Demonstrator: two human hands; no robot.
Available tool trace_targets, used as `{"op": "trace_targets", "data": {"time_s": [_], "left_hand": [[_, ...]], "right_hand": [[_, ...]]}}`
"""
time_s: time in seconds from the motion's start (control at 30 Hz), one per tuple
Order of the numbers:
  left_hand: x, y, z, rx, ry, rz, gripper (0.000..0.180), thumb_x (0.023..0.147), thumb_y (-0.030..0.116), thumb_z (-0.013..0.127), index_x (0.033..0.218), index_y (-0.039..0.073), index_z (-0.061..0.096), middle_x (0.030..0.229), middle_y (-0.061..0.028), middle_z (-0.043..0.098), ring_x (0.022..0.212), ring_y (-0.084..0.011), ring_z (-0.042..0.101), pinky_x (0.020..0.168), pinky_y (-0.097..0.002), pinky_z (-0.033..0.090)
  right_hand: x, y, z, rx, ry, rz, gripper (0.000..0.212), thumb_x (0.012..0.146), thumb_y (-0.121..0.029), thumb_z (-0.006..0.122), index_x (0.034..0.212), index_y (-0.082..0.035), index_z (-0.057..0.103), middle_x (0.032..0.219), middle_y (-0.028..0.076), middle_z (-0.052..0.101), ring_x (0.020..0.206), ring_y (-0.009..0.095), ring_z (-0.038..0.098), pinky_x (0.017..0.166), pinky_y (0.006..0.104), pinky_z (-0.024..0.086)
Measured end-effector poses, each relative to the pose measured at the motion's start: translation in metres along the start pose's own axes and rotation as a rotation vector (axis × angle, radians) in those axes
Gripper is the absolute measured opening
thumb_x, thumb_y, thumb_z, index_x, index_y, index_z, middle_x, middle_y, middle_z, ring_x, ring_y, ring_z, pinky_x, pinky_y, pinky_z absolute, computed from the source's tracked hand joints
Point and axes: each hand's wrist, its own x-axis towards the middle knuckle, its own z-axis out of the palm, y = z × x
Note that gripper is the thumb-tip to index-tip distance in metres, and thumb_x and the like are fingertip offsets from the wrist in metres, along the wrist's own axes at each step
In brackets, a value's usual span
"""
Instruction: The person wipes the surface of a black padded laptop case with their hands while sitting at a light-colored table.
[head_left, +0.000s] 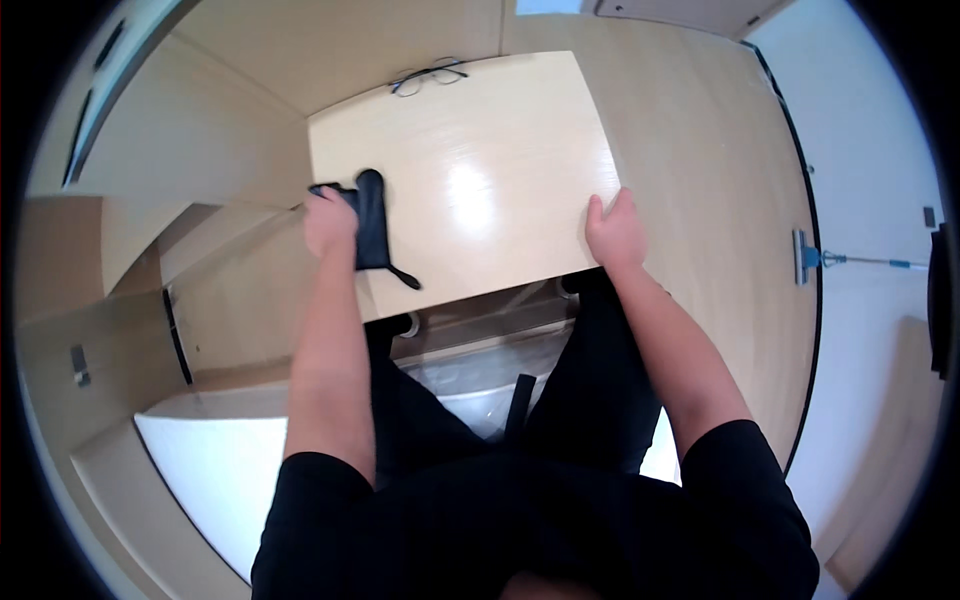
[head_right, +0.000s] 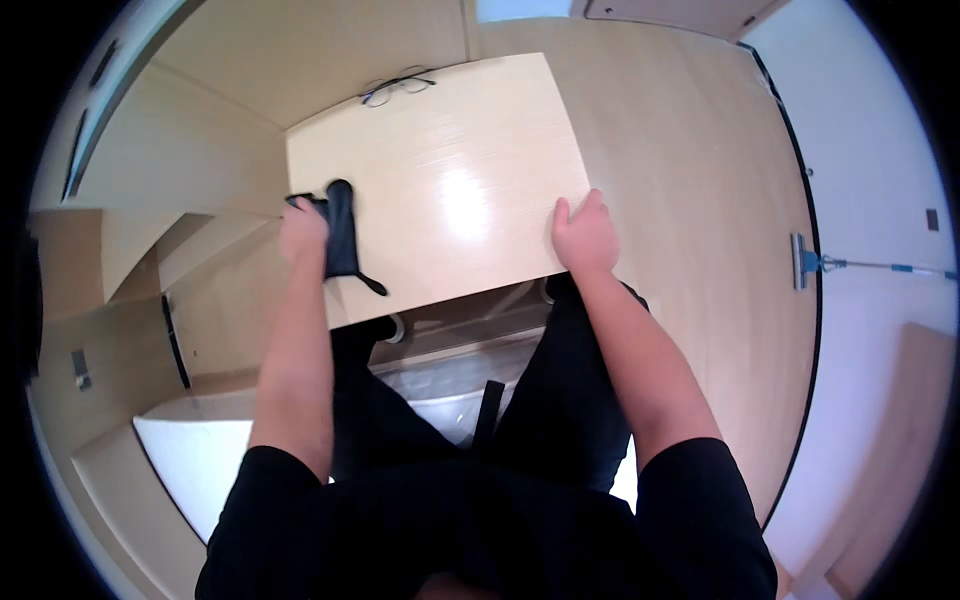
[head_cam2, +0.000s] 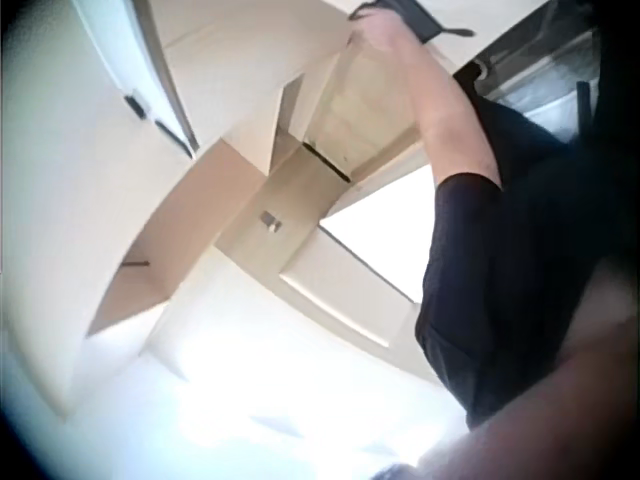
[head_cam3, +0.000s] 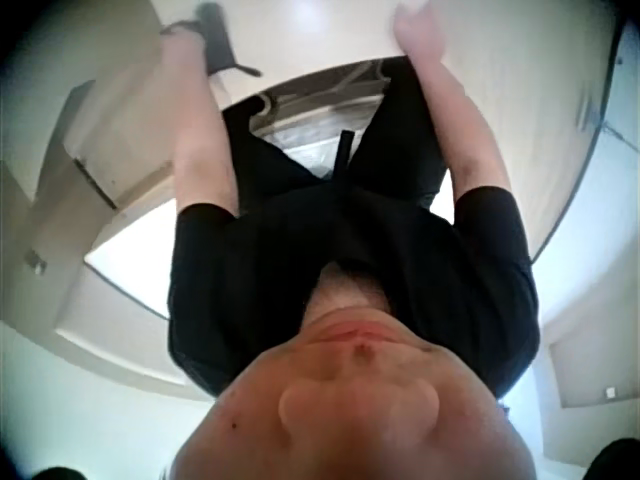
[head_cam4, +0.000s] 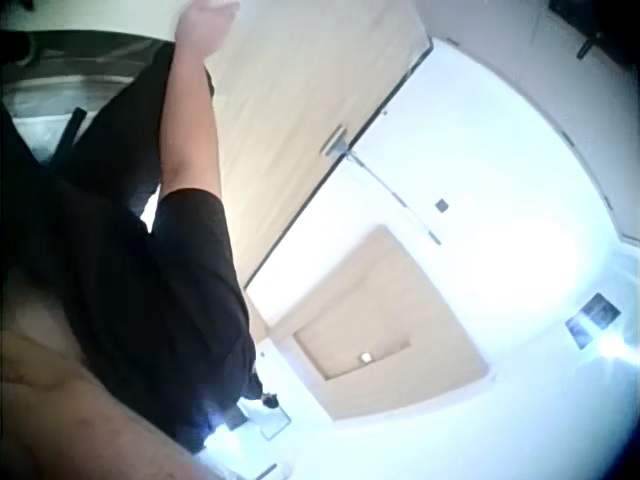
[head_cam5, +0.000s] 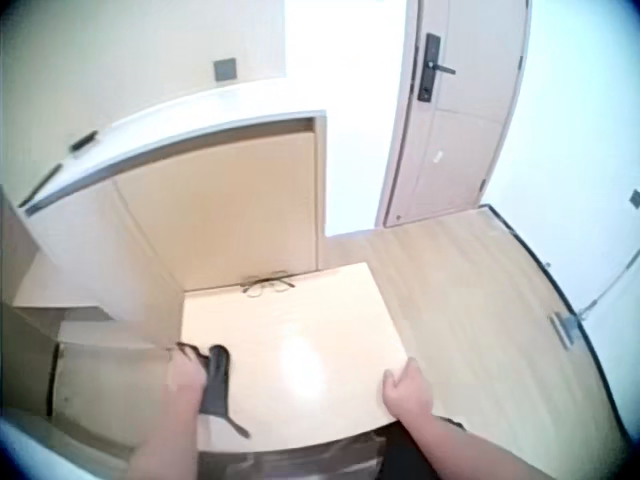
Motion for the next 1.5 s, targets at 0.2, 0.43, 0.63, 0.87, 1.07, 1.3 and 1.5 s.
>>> {"op": "trace_targets", "data": {"time_s": [0.2, 0.43, 0.63, 0.87, 1.07, 1.3, 1.5], "left_hand": [[-0.122, -0.055, -0.032, -0.033, -0.004, 0.016, 0.059, 0.103, 0.050, 0.053, 0.134, -0.001, 0.055, 0.137, -0.0302, 0.063, 0.124, -0.0462, 0.064, 0.097, -0.0564, 0.054], [-0.211, -0.053, 0.011, 0.123, 0.200, 0.498, 0.078, 0.101, 0.048, 0.056, 0.163, 0.005, 0.038, 0.168, -0.0313, 0.029, 0.156, -0.0524, 0.023, 0.124, -0.0680, 0.019], [-0.247, -0.020, 0.006, -0.027, -0.211, 1.137, 0.074, 0.099, 0.031, 0.057, 0.167, 0.013, 0.033, 0.175, -0.0197, 0.023, 0.163, -0.0398, 0.017, 0.129, -0.0613, 0.013], [-0.185, -0.024, -0.018, -0.447, -0.468, 1.257, 0.069, 0.087, -0.008, 0.048, 0.155, 0.005, 0.048, 0.151, -0.0277, 0.056, 0.143, -0.0419, 0.052, 0.121, -0.0445, 0.042], [-0.113, -0.089, -0.010, -0.199, 0.000, 0.938, 0.065, 0.100, 0.023, 0.057, 0.161, 0.006, 0.040, 0.165, -0.0259, 0.038, 0.156, -0.0453, 0.030, 0.127, -0.0615, 0.023], [-0.059, -0.074, -0.023, -0.243, -0.164, 0.531, 0.074, 0.105, 0.036, 0.056, 0.166, 0.007, 0.028, 0.169, -0.0309, 0.026, 0.157, -0.0472, 0.027, 0.128, -0.0568, 0.025], [-0.041, -0.048, -0.026, -0.381, -0.278, 0.398, 0.075, 0.105, 0.034, 0.055, 0.167, 0.007, 0.023, 0.166, -0.0311, 0.032, 0.146, -0.0485, 0.045, 0.119, -0.0487, 0.042]], "right_hand": [[-0.002, -0.006, 0.006, -0.016, 0.017, -0.039, 0.056, 0.099, -0.053, 0.057, 0.122, -0.002, 0.057, 0.115, 0.024, 0.071, 0.104, 0.045, 0.071, 0.085, 0.0579, 0.057], [-0.019, 0.002, -0.001, -0.050, 0.121, -0.114, 0.047, 0.097, -0.040, 0.061, 0.125, -0.002, 0.061, 0.126, 0.023, 0.068, 0.119, 0.042, 0.066, 0.100, 0.0571, 0.051], [-0.147, -0.025, 0.050, 0.282, 0.272, -0.717, 0.056, 0.088, -0.014, 0.064, 0.140, 0.003, 0.055, 0.147, 0.029, 0.055, 0.139, 0.047, 0.050, 0.118, 0.0580, 0.038], [-0.227, -0.055, 0.038, 0.213, 0.135, -0.883, 0.070, 0.082, -0.013, 0.072, 0.146, 0.007, 0.049, 0.154, 0.029, 0.047, 0.148, 0.047, 0.040, 0.125, 0.0571, 0.032], [-0.186, -0.096, 0.057, 0.123, -0.025, -0.849, 0.066, 0.097, -0.033, 0.065, 0.158, -0.012, 0.047, 0.164, 0.028, 0.037, 0.154, 0.050, 0.030, 0.126, 0.0584, 0.026], [-0.071, -0.125, 0.061, -0.250, 0.108, -0.528, 0.074, 0.101, -0.056, 0.052, 0.165, -0.022, 0.038, 0.171, 0.023, 0.029, 0.158, 0.051, 0.019, 0.126, 0.0666, 0.014], [0.063, -0.137, 0.067, -0.330, 0.174, -0.424, 0.082, 0.103, -0.058, 0.048, 0.167, -0.009, 0.032, 0.173, 0.024, 0.025, 0.162, 0.042, 0.018, 0.128, 0.0610, 0.017]]}}
